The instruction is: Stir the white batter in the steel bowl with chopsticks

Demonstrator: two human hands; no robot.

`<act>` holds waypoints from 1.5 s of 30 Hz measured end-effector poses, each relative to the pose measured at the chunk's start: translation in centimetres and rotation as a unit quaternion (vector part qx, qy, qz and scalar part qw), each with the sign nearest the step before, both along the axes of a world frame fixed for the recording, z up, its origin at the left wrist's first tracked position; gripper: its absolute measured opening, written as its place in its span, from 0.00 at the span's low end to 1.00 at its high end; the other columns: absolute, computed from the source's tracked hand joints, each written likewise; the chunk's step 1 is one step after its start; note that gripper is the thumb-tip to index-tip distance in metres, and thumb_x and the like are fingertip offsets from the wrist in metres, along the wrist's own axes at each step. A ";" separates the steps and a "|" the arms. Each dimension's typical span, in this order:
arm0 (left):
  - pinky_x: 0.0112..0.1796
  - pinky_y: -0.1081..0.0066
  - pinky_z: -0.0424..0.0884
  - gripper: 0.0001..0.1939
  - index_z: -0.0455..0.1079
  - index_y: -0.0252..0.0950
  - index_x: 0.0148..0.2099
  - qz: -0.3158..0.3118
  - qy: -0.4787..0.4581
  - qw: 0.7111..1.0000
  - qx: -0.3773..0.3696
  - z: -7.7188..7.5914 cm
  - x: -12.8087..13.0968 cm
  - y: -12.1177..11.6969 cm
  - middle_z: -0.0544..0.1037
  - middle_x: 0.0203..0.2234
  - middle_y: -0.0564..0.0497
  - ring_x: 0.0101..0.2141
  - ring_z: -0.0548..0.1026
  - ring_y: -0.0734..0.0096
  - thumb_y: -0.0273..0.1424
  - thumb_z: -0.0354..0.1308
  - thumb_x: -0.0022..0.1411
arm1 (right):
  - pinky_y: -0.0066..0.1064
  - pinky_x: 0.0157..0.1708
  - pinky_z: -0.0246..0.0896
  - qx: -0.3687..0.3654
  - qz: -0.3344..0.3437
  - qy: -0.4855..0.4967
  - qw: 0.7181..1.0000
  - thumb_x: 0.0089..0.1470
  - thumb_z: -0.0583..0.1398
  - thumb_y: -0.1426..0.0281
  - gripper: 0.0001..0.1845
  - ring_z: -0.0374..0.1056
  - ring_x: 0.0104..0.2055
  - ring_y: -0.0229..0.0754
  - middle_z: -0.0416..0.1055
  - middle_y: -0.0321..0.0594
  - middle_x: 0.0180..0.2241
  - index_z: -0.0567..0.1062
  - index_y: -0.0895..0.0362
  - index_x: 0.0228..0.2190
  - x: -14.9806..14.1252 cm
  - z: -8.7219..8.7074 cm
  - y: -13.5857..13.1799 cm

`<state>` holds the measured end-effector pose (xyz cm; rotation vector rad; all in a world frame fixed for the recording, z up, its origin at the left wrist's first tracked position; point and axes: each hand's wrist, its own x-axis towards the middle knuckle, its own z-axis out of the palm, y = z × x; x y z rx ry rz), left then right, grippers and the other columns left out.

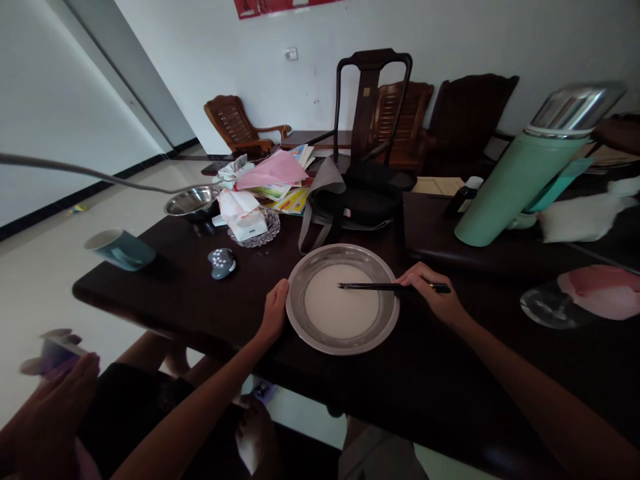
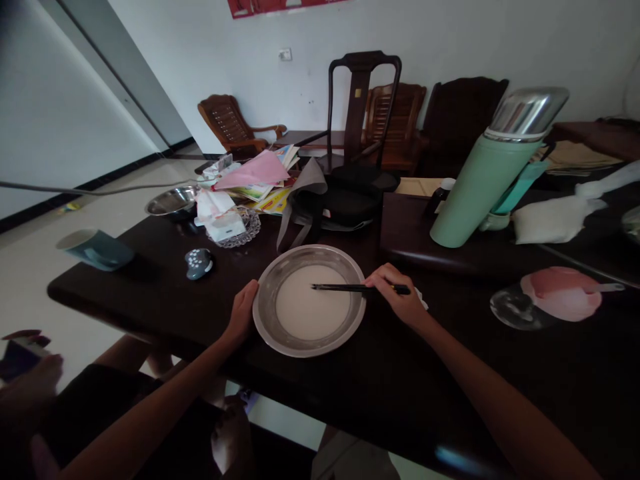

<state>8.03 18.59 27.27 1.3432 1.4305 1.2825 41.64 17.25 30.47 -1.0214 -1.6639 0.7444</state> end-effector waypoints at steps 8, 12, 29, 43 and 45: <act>0.24 0.74 0.57 0.24 0.53 0.39 0.22 0.008 0.013 1.000 0.003 0.6 0.3 -0.2 0.55 0.19 0.58 0.23 0.54 0.74 0.50 0.51 0.61 | 0.40 0.40 0.64 0.002 0.027 -0.020 0.999 0.61 0.57 0.60 0.15 0.71 0.37 0.45 0.77 0.40 0.31 0.78 0.52 0.28 -0.3 0.2 -0.1; 0.24 0.73 0.57 0.24 0.53 0.39 0.22 0.007 0.017 1.000 0.004 0.7 0.3 -0.2 0.56 0.19 0.58 0.23 0.54 0.74 0.50 0.52 0.60 | 0.38 0.35 0.64 -0.006 -0.008 0.015 1.000 0.62 0.55 0.59 0.20 0.70 0.31 0.44 0.75 0.40 0.27 0.77 0.53 0.24 -0.2 0.2 -0.2; 0.24 0.74 0.57 0.23 0.54 0.39 0.23 0.005 0.003 1.000 0.001 0.4 0.2 -0.2 0.56 0.19 0.58 0.23 0.54 0.75 0.49 0.52 0.61 | 0.40 0.40 0.65 0.000 0.041 -0.020 0.999 0.61 0.57 0.61 0.14 0.71 0.37 0.45 0.78 0.40 0.31 0.79 0.52 0.28 -0.2 0.0 -0.1; 0.24 0.74 0.57 0.23 0.54 0.39 0.23 0.005 0.000 1.000 -0.002 0.6 0.4 -0.2 0.56 0.20 0.58 0.23 0.55 0.75 0.50 0.52 0.59 | 0.40 0.38 0.65 0.008 0.014 -0.018 1.000 0.61 0.57 0.61 0.16 0.71 0.35 0.45 0.77 0.40 0.30 0.78 0.52 0.26 0.2 0.2 0.1; 0.24 0.74 0.57 0.23 0.55 0.39 0.23 0.003 -0.003 1.000 -0.006 0.6 0.4 -0.2 0.56 0.20 0.58 0.23 0.55 0.75 0.50 0.52 0.60 | 0.39 0.36 0.65 0.002 0.017 0.002 1.000 0.62 0.55 0.61 0.18 0.70 0.32 0.43 0.76 0.40 0.28 0.77 0.53 0.24 0.3 0.3 0.1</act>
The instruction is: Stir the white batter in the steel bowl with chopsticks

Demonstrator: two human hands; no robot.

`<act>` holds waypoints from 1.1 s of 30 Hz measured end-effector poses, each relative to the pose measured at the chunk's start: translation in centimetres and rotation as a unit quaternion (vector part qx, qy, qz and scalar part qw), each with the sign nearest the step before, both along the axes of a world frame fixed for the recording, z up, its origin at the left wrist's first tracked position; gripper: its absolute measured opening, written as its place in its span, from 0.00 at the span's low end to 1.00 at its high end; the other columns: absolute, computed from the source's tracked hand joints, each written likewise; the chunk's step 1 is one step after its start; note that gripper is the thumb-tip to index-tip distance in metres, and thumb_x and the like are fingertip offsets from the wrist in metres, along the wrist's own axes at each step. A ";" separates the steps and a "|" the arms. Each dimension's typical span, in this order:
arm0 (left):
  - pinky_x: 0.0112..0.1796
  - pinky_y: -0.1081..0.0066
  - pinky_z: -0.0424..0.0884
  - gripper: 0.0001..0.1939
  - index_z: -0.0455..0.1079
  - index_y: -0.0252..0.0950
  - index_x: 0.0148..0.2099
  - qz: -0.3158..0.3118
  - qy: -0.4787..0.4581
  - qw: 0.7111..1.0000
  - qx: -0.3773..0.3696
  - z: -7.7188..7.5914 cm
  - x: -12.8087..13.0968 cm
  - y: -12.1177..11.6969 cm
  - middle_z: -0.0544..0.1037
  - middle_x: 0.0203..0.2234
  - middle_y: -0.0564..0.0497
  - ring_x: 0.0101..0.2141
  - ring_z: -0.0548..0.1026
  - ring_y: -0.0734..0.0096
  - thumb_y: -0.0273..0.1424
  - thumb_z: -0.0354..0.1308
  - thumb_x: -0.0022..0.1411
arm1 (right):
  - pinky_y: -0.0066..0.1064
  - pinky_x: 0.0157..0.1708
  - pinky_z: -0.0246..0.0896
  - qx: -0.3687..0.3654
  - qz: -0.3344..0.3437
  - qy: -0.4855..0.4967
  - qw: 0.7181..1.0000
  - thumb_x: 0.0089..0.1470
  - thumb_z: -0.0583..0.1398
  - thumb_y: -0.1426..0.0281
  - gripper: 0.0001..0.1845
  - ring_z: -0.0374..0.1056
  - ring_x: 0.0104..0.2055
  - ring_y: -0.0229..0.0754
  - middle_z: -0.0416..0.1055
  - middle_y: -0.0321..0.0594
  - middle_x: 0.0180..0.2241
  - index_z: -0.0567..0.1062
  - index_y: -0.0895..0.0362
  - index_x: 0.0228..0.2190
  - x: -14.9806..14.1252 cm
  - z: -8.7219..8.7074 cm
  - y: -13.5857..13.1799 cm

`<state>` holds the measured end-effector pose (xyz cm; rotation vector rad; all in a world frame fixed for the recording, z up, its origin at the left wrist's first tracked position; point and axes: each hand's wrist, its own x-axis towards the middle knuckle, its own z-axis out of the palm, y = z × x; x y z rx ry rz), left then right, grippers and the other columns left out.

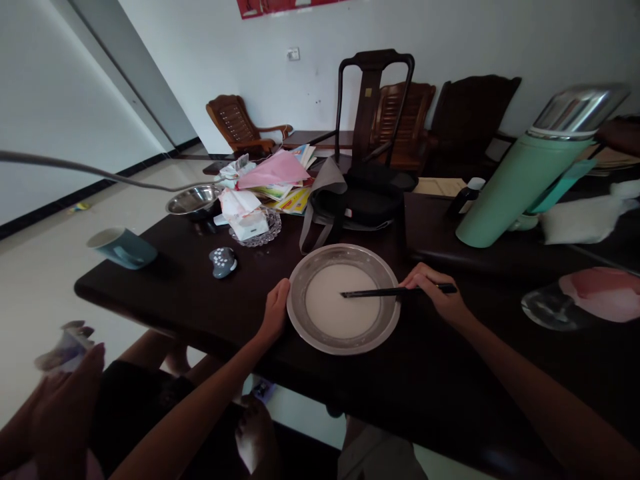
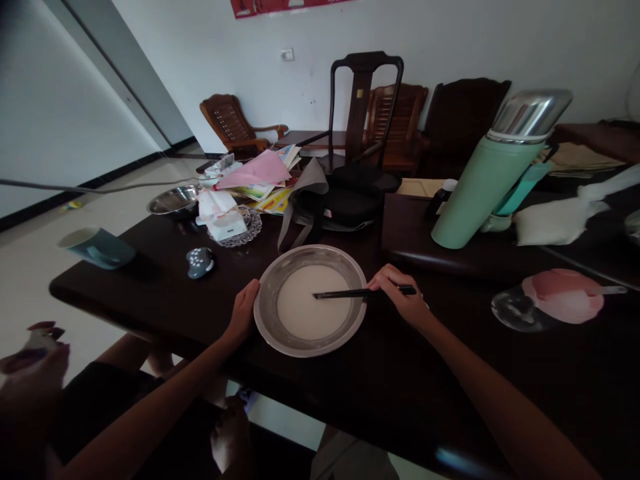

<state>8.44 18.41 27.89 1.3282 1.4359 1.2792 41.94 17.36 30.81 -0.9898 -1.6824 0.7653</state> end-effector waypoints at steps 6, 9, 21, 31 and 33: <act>0.24 0.74 0.57 0.23 0.54 0.39 0.23 0.008 0.013 1.000 0.001 -0.1 -0.1 0.0 0.56 0.20 0.57 0.23 0.55 0.74 0.49 0.52 0.60 | 0.42 0.40 0.65 0.020 0.025 -0.035 0.999 0.60 0.58 0.60 0.13 0.70 0.37 0.46 0.78 0.41 0.32 0.79 0.51 0.28 -0.3 -0.4 -0.1; 0.24 0.74 0.57 0.23 0.54 0.39 0.23 0.005 0.011 1.000 0.003 0.0 0.0 0.0 0.56 0.19 0.58 0.23 0.55 0.74 0.49 0.52 0.60 | 0.41 0.39 0.64 0.019 -0.027 -0.011 0.999 0.61 0.57 0.60 0.16 0.69 0.35 0.46 0.77 0.41 0.29 0.78 0.51 0.26 -0.1 -0.4 0.0; 0.25 0.74 0.58 0.22 0.54 0.39 0.23 -0.004 0.002 1.000 0.010 -0.4 -0.3 0.1 0.56 0.20 0.58 0.23 0.55 0.74 0.48 0.51 0.61 | 0.40 0.36 0.64 0.004 -0.035 0.016 0.999 0.62 0.56 0.60 0.19 0.69 0.32 0.44 0.75 0.40 0.27 0.77 0.52 0.23 -0.2 -0.3 -0.1; 0.24 0.74 0.57 0.22 0.54 0.39 0.23 -0.001 0.004 1.000 0.006 -0.2 -0.2 0.0 0.56 0.20 0.58 0.23 0.54 0.75 0.48 0.51 0.62 | 0.39 0.37 0.65 0.002 -0.014 -0.002 1.000 0.62 0.56 0.61 0.17 0.70 0.33 0.44 0.76 0.40 0.29 0.78 0.52 0.25 -0.2 -0.3 -0.1; 0.25 0.74 0.57 0.22 0.54 0.38 0.23 -0.006 0.006 1.000 0.006 -0.1 -0.2 0.0 0.56 0.20 0.58 0.23 0.55 0.75 0.48 0.51 0.62 | 0.38 0.36 0.65 -0.003 -0.002 0.006 1.000 0.62 0.55 0.60 0.20 0.70 0.32 0.43 0.76 0.40 0.27 0.78 0.53 0.24 -0.2 -0.2 -0.1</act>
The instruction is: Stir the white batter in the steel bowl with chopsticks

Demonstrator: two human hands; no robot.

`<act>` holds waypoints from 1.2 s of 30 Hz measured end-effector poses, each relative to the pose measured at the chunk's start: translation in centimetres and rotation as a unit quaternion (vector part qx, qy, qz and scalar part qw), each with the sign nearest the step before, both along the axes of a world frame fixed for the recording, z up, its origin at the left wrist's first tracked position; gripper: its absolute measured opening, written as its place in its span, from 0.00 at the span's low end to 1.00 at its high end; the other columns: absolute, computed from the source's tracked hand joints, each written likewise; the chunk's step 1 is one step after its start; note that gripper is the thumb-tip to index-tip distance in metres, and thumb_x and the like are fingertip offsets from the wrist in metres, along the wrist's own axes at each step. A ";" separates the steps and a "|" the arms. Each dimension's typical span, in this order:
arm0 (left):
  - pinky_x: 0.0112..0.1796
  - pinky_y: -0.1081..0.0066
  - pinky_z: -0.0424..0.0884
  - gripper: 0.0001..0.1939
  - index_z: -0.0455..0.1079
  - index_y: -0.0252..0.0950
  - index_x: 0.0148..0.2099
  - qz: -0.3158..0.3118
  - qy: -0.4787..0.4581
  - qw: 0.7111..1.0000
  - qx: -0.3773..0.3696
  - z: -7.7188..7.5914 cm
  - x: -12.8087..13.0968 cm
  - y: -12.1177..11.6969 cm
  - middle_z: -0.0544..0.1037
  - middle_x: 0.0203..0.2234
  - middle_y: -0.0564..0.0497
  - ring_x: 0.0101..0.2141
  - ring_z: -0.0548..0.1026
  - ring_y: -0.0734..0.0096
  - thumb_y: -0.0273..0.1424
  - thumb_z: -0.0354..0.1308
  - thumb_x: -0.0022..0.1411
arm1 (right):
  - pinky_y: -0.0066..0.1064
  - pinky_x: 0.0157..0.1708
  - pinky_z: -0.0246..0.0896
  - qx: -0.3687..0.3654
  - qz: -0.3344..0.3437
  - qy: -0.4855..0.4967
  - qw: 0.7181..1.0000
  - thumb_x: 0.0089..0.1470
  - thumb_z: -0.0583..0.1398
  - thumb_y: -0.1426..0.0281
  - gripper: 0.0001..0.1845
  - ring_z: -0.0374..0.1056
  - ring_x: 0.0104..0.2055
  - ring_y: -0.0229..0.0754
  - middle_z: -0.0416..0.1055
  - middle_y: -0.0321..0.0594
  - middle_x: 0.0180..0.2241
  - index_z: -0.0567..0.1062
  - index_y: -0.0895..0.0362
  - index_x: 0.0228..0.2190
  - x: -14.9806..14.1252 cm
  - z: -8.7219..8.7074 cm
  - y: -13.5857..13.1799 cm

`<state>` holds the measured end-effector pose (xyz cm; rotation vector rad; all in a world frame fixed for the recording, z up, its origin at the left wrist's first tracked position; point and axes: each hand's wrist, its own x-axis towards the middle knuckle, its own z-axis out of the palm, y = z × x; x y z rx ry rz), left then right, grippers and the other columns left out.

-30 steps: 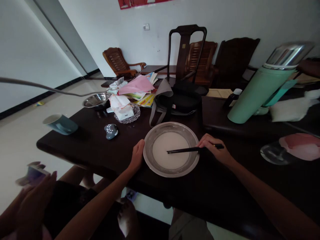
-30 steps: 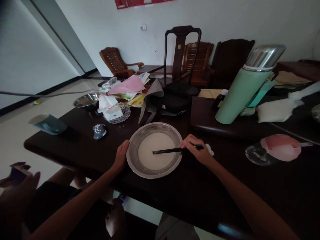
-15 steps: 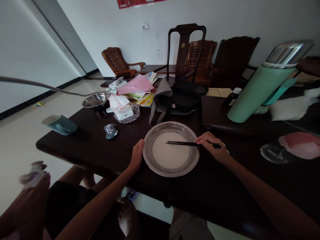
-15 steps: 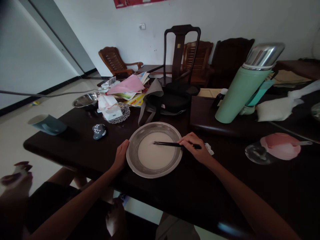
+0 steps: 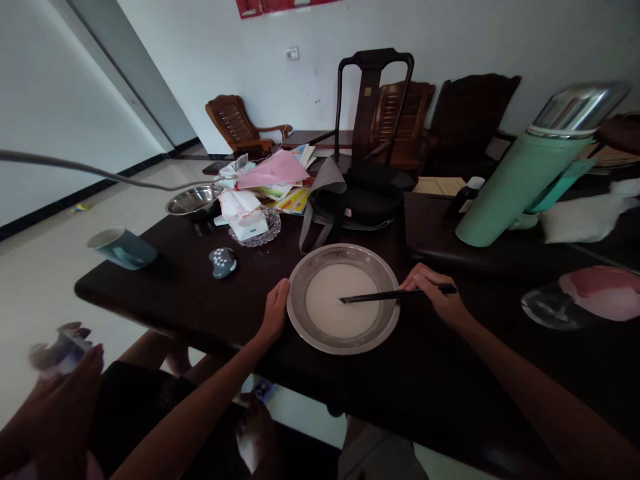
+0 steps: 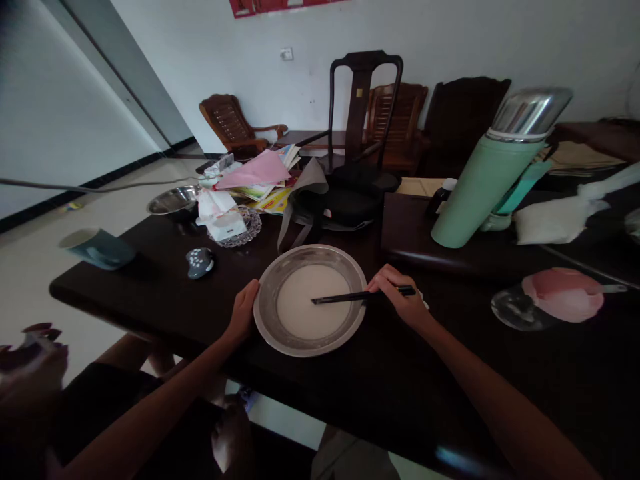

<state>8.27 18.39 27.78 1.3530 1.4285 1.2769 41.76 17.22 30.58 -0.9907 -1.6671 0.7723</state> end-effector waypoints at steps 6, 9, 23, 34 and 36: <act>0.25 0.74 0.57 0.22 0.55 0.39 0.24 0.002 -0.003 1.000 -0.001 -0.3 -0.1 0.2 0.57 0.20 0.58 0.24 0.55 0.75 0.48 0.51 0.61 | 0.39 0.39 0.64 0.021 0.014 -0.028 0.999 0.61 0.57 0.63 0.14 0.70 0.36 0.45 0.78 0.40 0.31 0.79 0.51 0.28 -0.1 0.0 0.0; 0.25 0.74 0.57 0.22 0.55 0.39 0.24 -0.002 -0.006 1.000 -0.001 -0.5 -0.2 0.2 0.56 0.20 0.58 0.24 0.54 0.75 0.49 0.51 0.61 | 0.38 0.36 0.64 0.016 -0.006 -0.005 1.000 0.62 0.55 0.62 0.17 0.70 0.33 0.44 0.76 0.39 0.28 0.77 0.52 0.25 0.0 0.0 0.0; 0.25 0.74 0.56 0.23 0.56 0.38 0.24 0.001 -0.012 1.000 -0.019 -0.3 -0.1 0.1 0.57 0.21 0.58 0.24 0.55 0.75 0.51 0.52 0.60 | 0.38 0.37 0.64 0.010 0.036 -0.020 0.999 0.62 0.56 0.63 0.16 0.70 0.34 0.44 0.77 0.40 0.29 0.77 0.53 0.26 -0.1 -0.1 0.0; 0.24 0.74 0.57 0.24 0.55 0.39 0.23 0.001 -0.012 1.000 -0.015 -0.2 0.0 0.1 0.56 0.20 0.58 0.23 0.54 0.75 0.51 0.52 0.59 | 0.38 0.37 0.63 0.011 0.018 -0.027 0.999 0.62 0.56 0.64 0.16 0.70 0.34 0.44 0.76 0.39 0.29 0.77 0.53 0.25 0.0 -0.1 0.0; 0.24 0.74 0.56 0.23 0.55 0.39 0.24 0.002 -0.015 1.000 -0.016 -0.2 -0.1 0.1 0.56 0.20 0.58 0.23 0.54 0.75 0.51 0.52 0.59 | 0.39 0.40 0.63 0.020 0.026 -0.048 0.998 0.61 0.57 0.64 0.13 0.70 0.37 0.45 0.78 0.40 0.31 0.78 0.52 0.28 -0.2 -0.1 0.0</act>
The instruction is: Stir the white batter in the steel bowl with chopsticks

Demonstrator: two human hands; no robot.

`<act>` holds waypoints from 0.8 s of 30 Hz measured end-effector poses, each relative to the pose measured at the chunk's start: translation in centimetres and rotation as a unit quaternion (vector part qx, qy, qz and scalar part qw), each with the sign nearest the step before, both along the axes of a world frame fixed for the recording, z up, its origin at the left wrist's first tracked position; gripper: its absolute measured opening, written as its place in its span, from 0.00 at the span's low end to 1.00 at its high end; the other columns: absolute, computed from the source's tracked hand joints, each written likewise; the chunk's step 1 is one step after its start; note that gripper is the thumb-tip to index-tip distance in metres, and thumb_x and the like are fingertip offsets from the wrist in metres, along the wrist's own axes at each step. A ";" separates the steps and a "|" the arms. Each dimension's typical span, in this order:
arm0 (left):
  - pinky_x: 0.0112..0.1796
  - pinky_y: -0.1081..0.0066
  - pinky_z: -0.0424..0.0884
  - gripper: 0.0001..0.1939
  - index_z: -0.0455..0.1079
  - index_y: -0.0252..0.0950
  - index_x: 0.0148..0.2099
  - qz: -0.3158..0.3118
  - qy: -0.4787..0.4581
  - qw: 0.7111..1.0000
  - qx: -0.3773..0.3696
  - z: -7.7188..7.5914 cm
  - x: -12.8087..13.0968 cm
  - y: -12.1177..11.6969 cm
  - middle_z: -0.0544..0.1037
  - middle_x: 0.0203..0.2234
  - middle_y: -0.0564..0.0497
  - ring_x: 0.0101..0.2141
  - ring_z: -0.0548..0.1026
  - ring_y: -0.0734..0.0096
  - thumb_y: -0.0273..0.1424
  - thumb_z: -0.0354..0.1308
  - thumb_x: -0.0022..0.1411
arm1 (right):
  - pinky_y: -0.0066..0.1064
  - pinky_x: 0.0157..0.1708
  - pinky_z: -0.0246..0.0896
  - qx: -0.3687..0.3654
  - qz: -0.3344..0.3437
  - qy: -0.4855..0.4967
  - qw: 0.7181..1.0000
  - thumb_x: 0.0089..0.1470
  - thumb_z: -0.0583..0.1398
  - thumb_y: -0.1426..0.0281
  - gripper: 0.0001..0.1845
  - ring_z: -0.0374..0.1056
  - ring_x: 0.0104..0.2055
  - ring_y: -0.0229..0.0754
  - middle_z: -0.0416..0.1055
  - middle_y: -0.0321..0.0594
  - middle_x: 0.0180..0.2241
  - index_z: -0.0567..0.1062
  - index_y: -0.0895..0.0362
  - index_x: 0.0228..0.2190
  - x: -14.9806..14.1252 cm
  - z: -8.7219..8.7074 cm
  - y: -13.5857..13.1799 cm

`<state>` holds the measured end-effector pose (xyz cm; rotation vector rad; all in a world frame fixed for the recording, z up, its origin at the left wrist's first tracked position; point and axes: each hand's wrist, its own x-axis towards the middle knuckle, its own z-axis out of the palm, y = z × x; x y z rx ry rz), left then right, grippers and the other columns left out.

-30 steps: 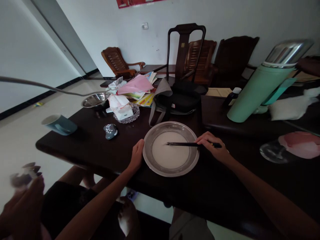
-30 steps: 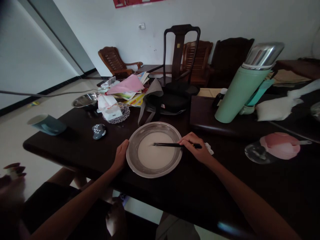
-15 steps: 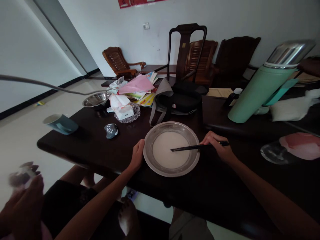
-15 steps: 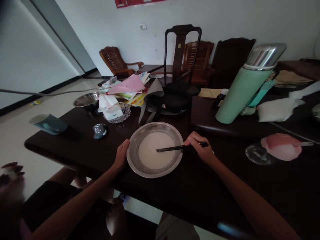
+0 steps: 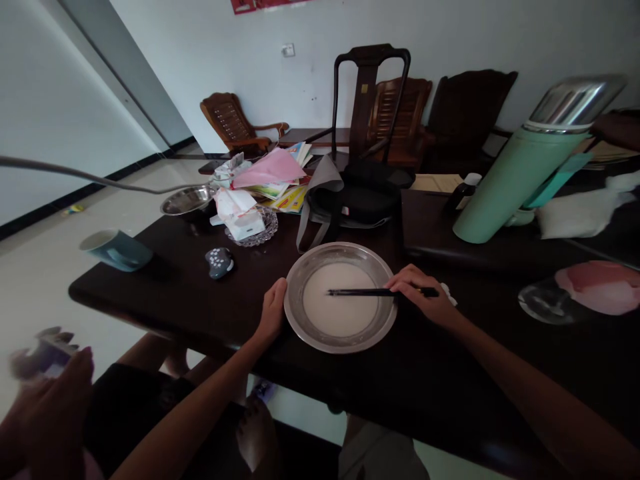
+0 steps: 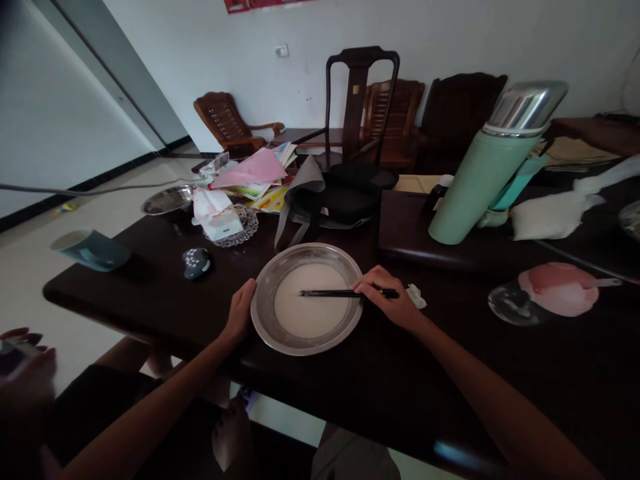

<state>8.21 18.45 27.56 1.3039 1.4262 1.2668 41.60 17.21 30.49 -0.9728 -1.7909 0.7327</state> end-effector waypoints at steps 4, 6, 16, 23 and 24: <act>0.24 0.74 0.57 0.23 0.55 0.39 0.24 -0.004 0.003 1.000 0.004 -0.1 -0.1 0.0 0.57 0.20 0.58 0.23 0.55 0.75 0.51 0.52 0.60 | 0.38 0.37 0.63 0.000 -0.057 0.034 0.998 0.63 0.55 0.62 0.18 0.70 0.34 0.44 0.76 0.39 0.28 0.77 0.53 0.25 0.2 0.2 0.0; 0.24 0.74 0.57 0.23 0.56 0.39 0.24 -0.006 0.004 1.000 0.001 -0.1 -0.1 0.0 0.57 0.20 0.58 0.23 0.55 0.75 0.51 0.52 0.60 | 0.37 0.35 0.63 -0.013 -0.053 0.053 0.997 0.63 0.54 0.62 0.20 0.70 0.32 0.43 0.75 0.39 0.27 0.77 0.53 0.23 0.2 0.3 -0.1; 0.24 0.74 0.59 0.23 0.55 0.39 0.23 0.000 0.001 1.000 0.007 0.1 0.1 0.0 0.57 0.19 0.58 0.23 0.55 0.75 0.50 0.53 0.60 | 0.38 0.36 0.64 -0.015 -0.061 0.049 0.997 0.63 0.55 0.60 0.20 0.69 0.32 0.43 0.74 0.40 0.27 0.77 0.53 0.24 0.1 0.3 -0.1; 0.24 0.74 0.58 0.23 0.56 0.39 0.24 0.001 -0.005 1.000 -0.010 0.0 -0.1 0.1 0.57 0.20 0.58 0.23 0.55 0.75 0.52 0.52 0.59 | 0.40 0.40 0.64 -0.017 -0.022 0.014 1.000 0.61 0.57 0.59 0.15 0.71 0.36 0.45 0.77 0.40 0.31 0.78 0.52 0.27 -0.3 0.1 -0.2; 0.24 0.74 0.58 0.23 0.56 0.39 0.24 0.002 -0.002 1.000 -0.009 0.0 -0.1 0.0 0.57 0.20 0.58 0.23 0.55 0.75 0.52 0.52 0.59 | 0.40 0.39 0.64 -0.018 -0.039 0.021 0.999 0.61 0.57 0.60 0.16 0.71 0.36 0.45 0.77 0.40 0.30 0.78 0.52 0.27 -0.2 0.1 -0.1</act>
